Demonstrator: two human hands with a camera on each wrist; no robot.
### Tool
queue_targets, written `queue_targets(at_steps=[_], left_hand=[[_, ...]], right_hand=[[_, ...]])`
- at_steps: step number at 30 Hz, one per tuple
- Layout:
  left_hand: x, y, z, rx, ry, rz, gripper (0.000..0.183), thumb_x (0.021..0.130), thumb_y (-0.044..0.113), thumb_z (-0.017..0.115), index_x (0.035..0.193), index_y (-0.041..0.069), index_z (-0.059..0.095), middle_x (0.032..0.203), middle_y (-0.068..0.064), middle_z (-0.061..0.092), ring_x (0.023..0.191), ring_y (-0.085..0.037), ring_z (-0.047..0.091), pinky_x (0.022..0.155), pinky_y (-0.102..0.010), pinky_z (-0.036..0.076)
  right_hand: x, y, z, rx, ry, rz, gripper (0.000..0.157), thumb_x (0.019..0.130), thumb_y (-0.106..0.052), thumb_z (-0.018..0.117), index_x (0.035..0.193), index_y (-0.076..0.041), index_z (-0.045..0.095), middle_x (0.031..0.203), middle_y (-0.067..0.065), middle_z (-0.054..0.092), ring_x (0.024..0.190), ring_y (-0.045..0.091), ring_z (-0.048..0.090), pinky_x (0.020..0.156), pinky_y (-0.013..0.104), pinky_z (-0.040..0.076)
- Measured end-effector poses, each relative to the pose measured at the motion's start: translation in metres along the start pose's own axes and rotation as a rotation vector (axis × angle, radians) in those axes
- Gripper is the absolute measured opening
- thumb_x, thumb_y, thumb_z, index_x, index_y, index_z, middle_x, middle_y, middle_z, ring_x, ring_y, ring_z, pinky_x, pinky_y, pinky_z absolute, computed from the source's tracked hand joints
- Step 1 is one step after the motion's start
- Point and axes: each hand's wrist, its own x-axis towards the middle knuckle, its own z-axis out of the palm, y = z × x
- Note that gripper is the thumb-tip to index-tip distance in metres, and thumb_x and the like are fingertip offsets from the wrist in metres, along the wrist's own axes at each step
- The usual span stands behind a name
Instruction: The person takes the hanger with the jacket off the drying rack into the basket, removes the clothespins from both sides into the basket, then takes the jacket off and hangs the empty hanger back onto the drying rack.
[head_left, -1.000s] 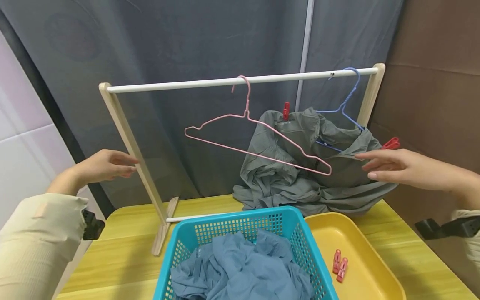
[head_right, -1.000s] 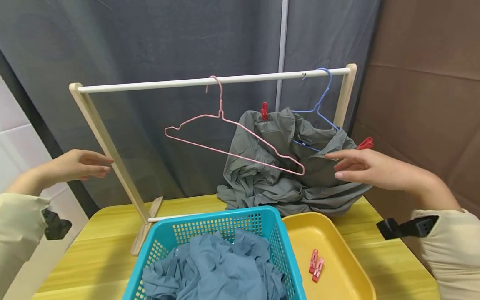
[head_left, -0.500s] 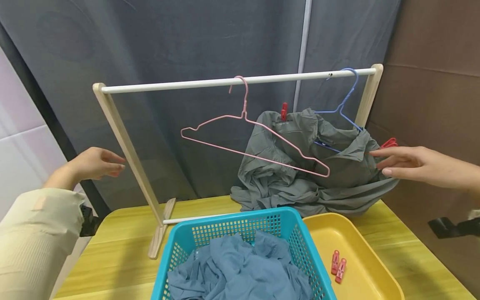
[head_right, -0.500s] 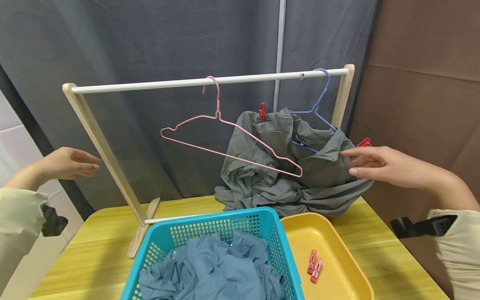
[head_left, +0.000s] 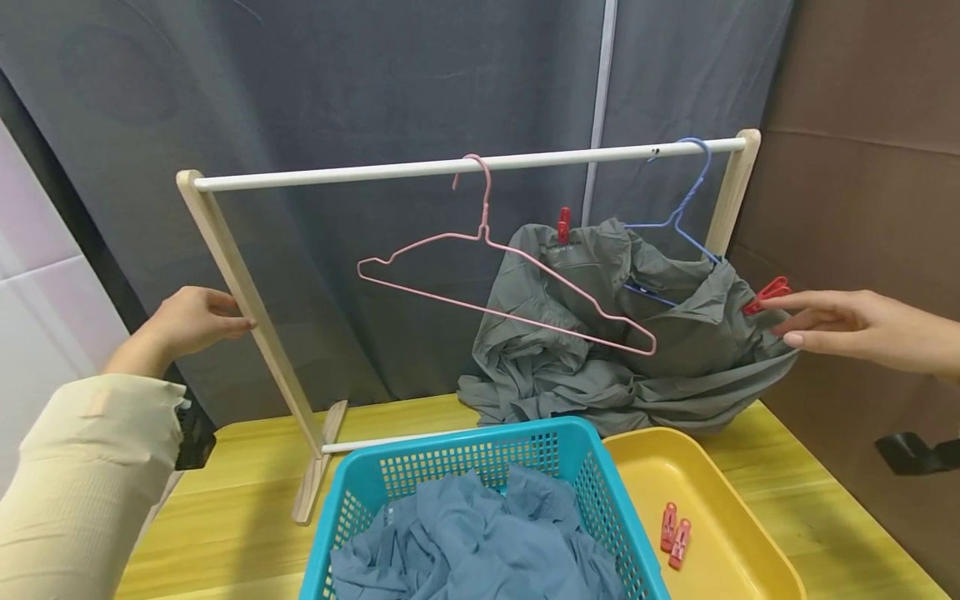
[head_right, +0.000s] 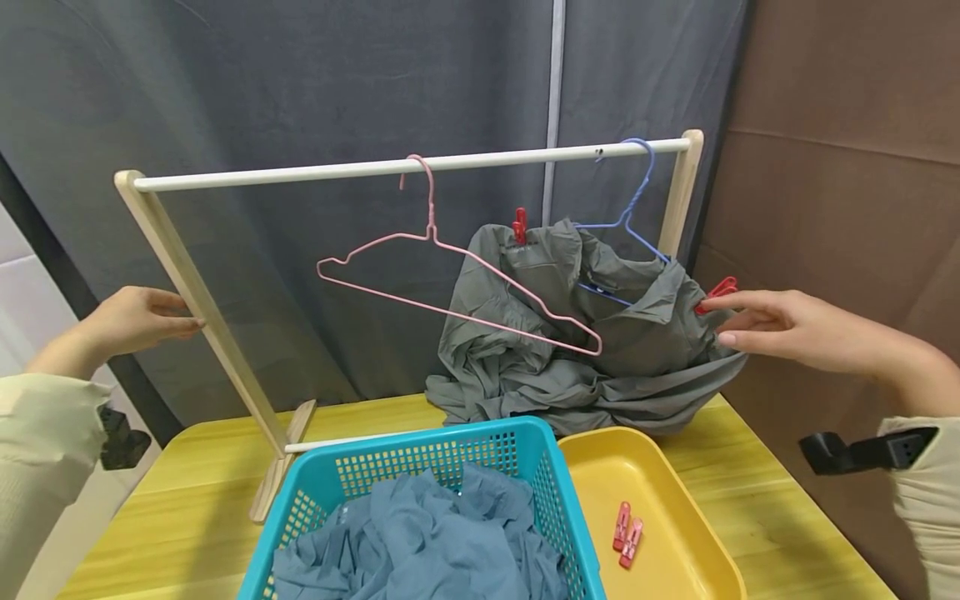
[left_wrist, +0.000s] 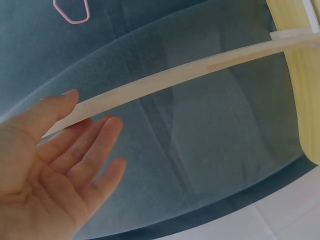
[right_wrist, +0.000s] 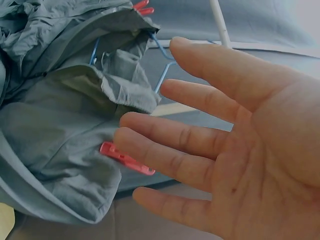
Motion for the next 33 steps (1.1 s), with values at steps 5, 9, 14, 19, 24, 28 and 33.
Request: queue_targets(at_steps=[5,9,14,19,24,28,33], left_hand=[[0.001,0.004,0.006,-0.019,0.072,-0.003,0.047,0.091,0.023,0.056,0.109,-0.021,0.053,0.087,-0.026,0.065,0.095,-0.05,0.053,0.076,-0.059,0.041],[0.001,0.007,0.013,-0.029,0.169,-0.023,0.041,0.09,0.02,0.057,0.1,-0.019,0.059,0.079,-0.023,0.066,0.089,-0.048,0.056,0.071,-0.057,0.042],[0.001,0.01,0.022,-0.043,0.3,-0.042,0.033,0.088,0.014,0.06,0.091,-0.019,0.062,0.071,-0.022,0.065,0.076,-0.044,0.059,0.065,-0.053,0.044],[0.001,0.011,0.028,-0.06,0.365,-0.057,0.03,0.087,0.012,0.061,0.089,-0.018,0.063,0.071,-0.023,0.065,0.072,-0.039,0.058,0.061,-0.047,0.045],[0.001,0.008,0.03,-0.057,0.385,-0.059,0.031,0.088,0.014,0.061,0.09,-0.017,0.064,0.074,-0.023,0.066,0.075,-0.04,0.058,0.054,-0.036,0.042],[0.001,0.006,0.031,-0.063,0.394,-0.062,0.032,0.088,0.015,0.06,0.092,-0.017,0.064,0.077,-0.024,0.066,0.078,-0.042,0.058,0.057,-0.041,0.043],[0.003,0.005,0.033,-0.057,0.415,-0.046,0.031,0.087,0.015,0.061,0.09,-0.016,0.064,0.078,-0.024,0.066,0.077,-0.042,0.058,0.058,-0.039,0.041]], right_hand=[[-0.002,0.011,-0.001,-0.004,0.004,0.068,0.045,0.092,-0.014,0.055,0.135,-0.009,0.044,0.107,-0.006,0.064,0.092,-0.004,0.055,0.069,0.019,0.045],[-0.003,0.019,-0.002,0.01,0.017,0.104,0.044,0.093,-0.016,0.055,0.135,-0.008,0.044,0.106,-0.007,0.064,0.09,-0.003,0.056,0.068,0.018,0.045],[-0.003,0.029,-0.002,0.064,0.028,0.128,0.041,0.093,-0.015,0.054,0.132,-0.008,0.047,0.107,-0.01,0.064,0.09,-0.002,0.058,0.069,0.015,0.043],[-0.003,0.036,-0.002,0.068,0.065,0.156,0.037,0.092,-0.016,0.055,0.129,-0.014,0.052,0.103,-0.014,0.064,0.088,-0.005,0.057,0.068,0.013,0.042],[0.001,0.04,-0.003,0.004,0.078,0.23,0.042,0.092,-0.025,0.056,0.13,-0.009,0.051,0.111,0.002,0.064,0.085,-0.012,0.051,0.072,0.025,0.045],[0.007,0.04,-0.002,-0.026,0.063,0.263,0.05,0.092,-0.031,0.055,0.131,0.0,0.048,0.122,0.026,0.053,0.082,-0.015,0.045,0.076,0.043,0.046],[0.015,0.041,-0.002,-0.062,0.06,0.254,0.049,0.091,-0.028,0.057,0.127,0.004,0.049,0.115,0.028,0.056,0.08,-0.015,0.045,0.068,0.026,0.046]])
